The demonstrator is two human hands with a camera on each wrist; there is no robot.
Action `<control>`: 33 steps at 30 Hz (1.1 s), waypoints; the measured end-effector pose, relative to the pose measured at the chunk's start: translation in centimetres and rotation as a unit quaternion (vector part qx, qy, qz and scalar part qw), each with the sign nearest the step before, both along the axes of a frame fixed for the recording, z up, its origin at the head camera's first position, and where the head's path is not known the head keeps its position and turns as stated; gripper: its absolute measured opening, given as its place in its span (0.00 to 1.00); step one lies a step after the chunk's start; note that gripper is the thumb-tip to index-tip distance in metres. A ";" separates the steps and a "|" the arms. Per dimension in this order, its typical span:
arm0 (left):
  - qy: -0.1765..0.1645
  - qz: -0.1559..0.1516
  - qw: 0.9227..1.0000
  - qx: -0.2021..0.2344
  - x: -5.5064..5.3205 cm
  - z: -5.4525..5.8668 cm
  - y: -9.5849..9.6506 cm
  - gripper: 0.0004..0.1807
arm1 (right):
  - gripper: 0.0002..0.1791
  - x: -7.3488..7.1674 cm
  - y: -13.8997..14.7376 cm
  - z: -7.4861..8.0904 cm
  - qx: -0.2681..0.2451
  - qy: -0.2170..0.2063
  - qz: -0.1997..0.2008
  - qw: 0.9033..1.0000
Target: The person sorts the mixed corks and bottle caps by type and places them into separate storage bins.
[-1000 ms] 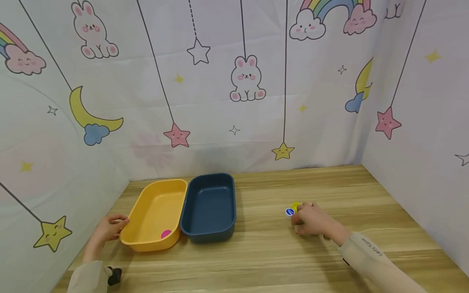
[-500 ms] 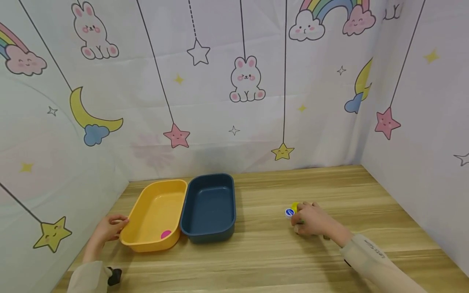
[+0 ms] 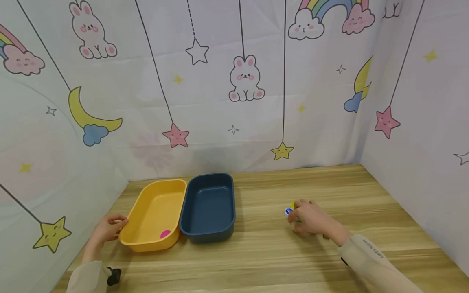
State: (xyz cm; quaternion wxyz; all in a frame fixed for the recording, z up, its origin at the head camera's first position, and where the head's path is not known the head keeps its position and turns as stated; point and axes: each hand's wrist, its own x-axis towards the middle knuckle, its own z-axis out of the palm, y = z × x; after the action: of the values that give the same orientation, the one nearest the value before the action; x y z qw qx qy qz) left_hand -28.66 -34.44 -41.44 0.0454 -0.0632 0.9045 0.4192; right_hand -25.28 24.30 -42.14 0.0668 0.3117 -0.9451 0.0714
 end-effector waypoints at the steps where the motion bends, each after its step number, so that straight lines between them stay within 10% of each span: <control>1: 0.000 0.000 1.000 0.001 0.0 0.0 0.0 0.17 | 0.09 0.0 -0.1 0.1 -0.003 0.001 0.000 1.000; 33: 0.004 -0.007 1.000 -0.002 0.0 0.0 0.0 0.17 | 0.08 -3.6 -6.8 4.2 -0.037 0.033 0.010 0.999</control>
State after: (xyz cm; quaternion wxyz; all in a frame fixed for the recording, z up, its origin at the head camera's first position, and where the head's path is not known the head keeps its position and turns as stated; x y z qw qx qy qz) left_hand -28.71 -34.47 -41.41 0.0445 -0.0558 0.9060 0.4172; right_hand -28.85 17.51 -37.98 0.1092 0.3209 -0.9358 0.0967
